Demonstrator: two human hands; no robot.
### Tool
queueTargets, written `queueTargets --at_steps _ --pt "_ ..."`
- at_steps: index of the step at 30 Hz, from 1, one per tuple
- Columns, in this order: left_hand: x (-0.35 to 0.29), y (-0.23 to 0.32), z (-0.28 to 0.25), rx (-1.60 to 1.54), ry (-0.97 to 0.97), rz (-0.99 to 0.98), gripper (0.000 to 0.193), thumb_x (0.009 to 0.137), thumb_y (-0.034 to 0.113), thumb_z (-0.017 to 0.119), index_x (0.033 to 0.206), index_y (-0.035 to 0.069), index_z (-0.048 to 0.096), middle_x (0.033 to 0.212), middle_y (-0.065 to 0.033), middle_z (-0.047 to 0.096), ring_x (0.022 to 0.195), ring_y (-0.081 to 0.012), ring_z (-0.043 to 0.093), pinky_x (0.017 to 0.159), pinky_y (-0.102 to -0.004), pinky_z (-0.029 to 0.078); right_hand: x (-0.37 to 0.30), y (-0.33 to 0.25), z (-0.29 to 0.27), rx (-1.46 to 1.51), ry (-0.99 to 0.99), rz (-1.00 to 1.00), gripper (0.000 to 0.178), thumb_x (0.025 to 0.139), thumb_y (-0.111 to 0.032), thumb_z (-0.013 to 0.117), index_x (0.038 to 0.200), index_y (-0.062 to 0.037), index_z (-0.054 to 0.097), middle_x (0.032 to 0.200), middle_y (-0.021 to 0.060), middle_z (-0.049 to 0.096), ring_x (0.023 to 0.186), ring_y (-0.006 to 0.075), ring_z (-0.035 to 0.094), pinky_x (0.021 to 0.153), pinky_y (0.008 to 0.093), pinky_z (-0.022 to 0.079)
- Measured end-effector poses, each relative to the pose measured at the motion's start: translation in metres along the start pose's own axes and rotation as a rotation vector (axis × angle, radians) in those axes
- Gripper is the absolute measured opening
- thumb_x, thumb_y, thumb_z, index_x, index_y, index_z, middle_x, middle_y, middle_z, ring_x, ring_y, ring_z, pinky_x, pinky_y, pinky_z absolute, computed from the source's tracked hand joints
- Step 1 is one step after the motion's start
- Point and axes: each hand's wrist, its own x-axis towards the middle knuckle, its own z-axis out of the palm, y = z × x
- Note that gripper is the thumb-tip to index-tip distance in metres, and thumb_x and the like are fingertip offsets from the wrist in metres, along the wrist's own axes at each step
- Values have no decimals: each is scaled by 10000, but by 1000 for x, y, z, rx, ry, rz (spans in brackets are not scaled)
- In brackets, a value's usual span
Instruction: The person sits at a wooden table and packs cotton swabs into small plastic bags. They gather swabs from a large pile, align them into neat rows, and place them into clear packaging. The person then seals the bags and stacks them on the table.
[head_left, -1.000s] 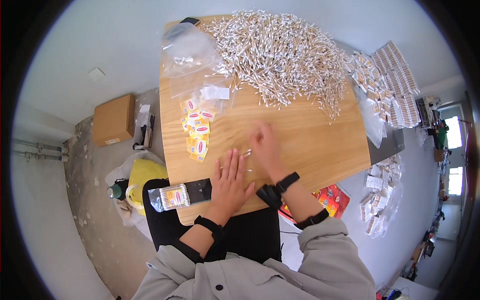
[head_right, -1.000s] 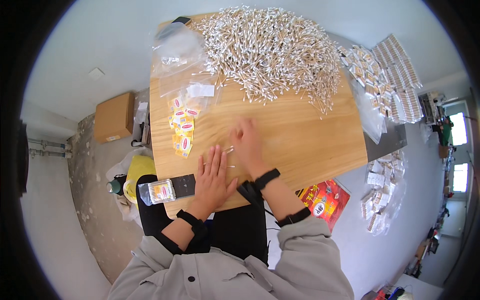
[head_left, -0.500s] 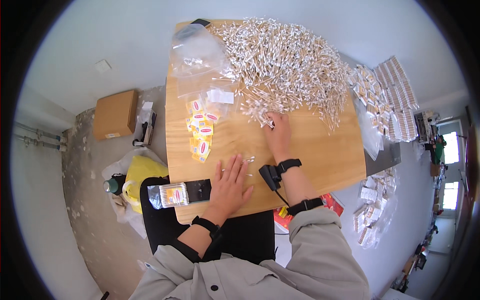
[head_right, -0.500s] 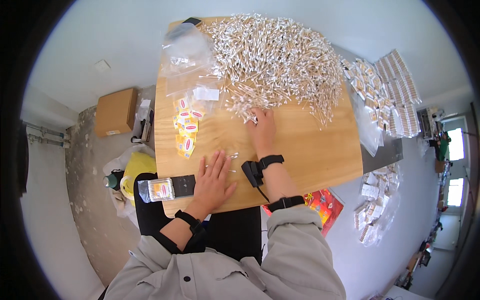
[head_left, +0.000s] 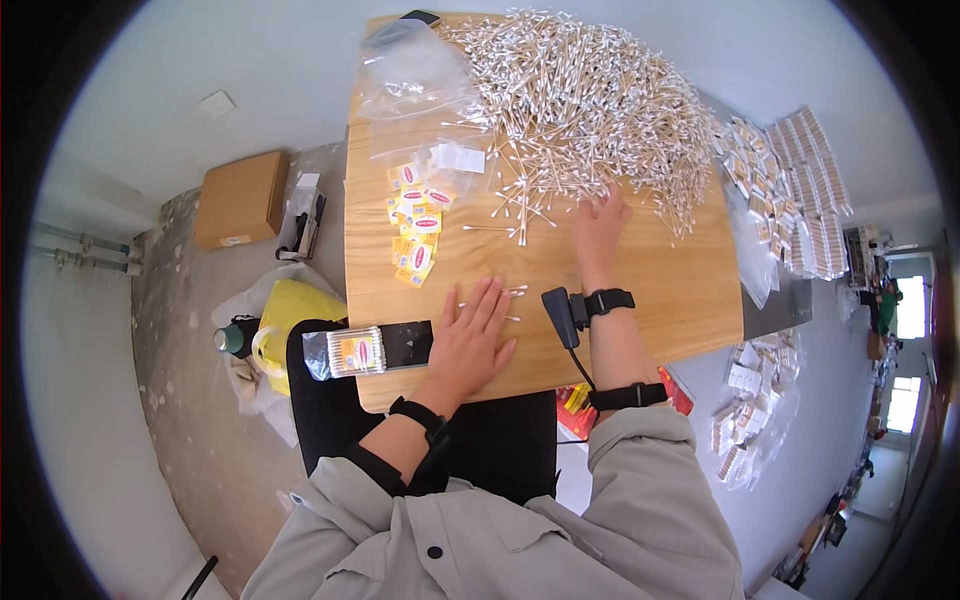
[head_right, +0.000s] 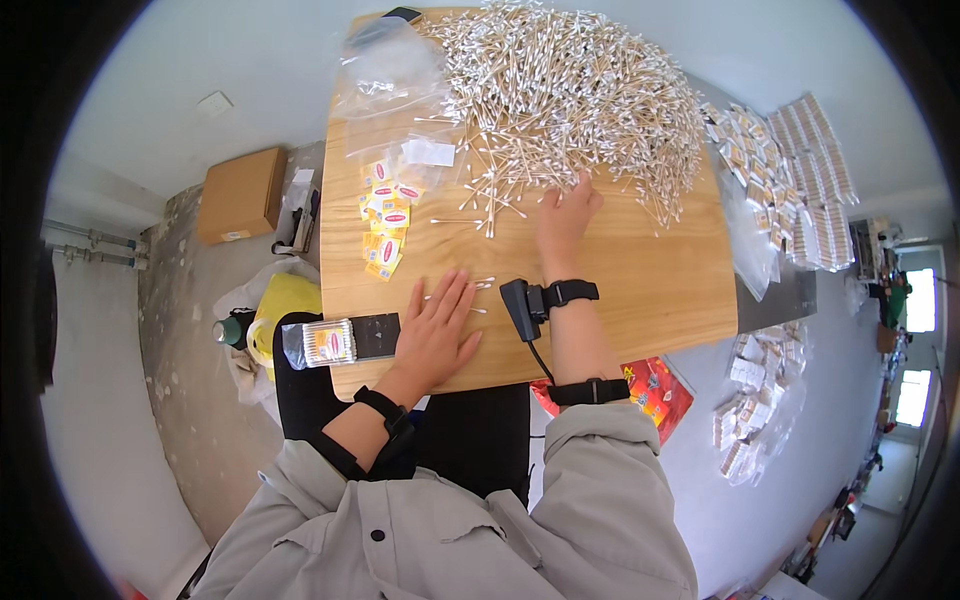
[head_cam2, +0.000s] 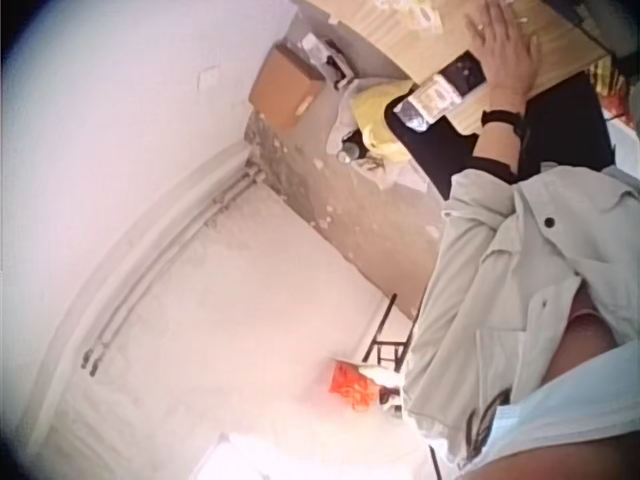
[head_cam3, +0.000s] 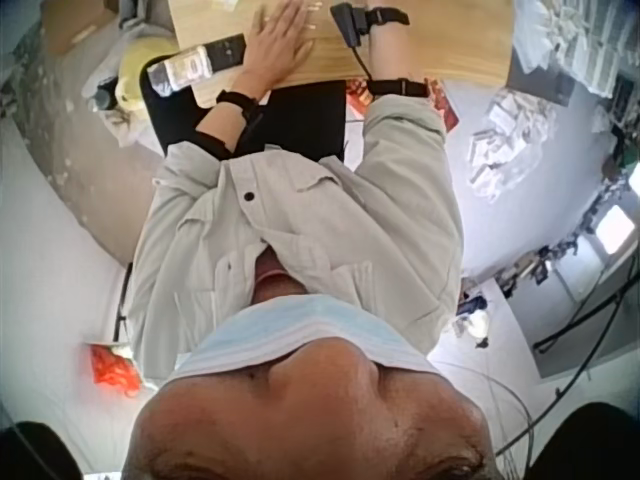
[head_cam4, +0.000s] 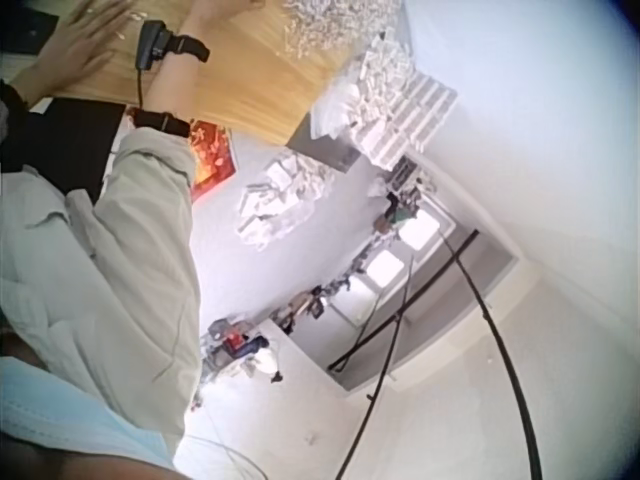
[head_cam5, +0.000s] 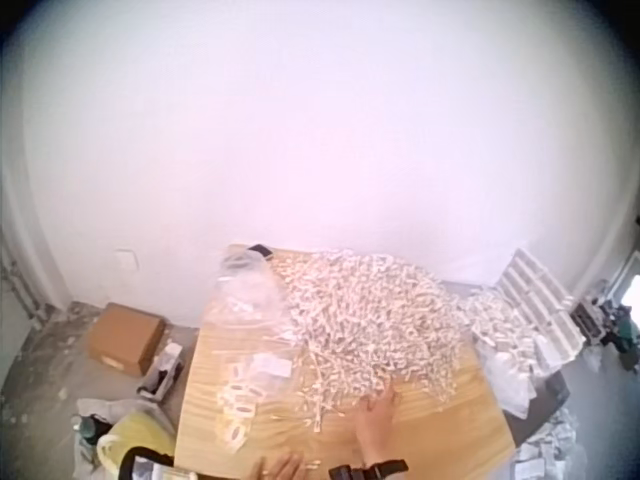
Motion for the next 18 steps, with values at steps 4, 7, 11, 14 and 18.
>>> queueTargets --at_steps 4,7,11,14,18 --pt "-1 -1 1 20 -18 -22 673 895 401 552 1444 43 397 1549 -103 324 1453 -231 261 1186 -515 142 -29 -18 1 -214 -65 -280 421 836 -192 708 1202 -34 574 1122 196 522 1020 357 536 909 429 448" --pt "-1 -1 3 30 -32 -24 674 895 405 549 1448 49 398 1553 -95 319 1456 -226 255 1189 -513 136 -51 -39 11 -227 -200 -155 332 800 -167 735 1096 -59 632 1070 173 544 1001 343 538 885 433 455" --pt "-1 -1 2 46 -29 -4 685 888 406 562 1450 51 398 1551 -95 325 1452 -230 264 1186 -513 140 -57 -42 15 -137 -254 -137 211 783 -125 733 983 -77 687 940 115 568 926 300 566 808 415 478" --pt "-7 -2 1 19 -23 49 697 888 393 580 1453 34 384 1553 -123 316 1451 -248 269 1183 -511 148 -59 -27 12 5 -302 -138 151 773 -84 727 922 -74 708 874 95 572 827 277 588 724 383 495" --pt "-28 -2 -7 26 -73 75 697 893 403 585 1457 47 383 1559 -122 304 1456 -249 258 1183 -507 152 -84 -30 -17 131 -498 -123 149 770 -26 710 911 -69 720 850 95 587 757 256 605 655 345 498"
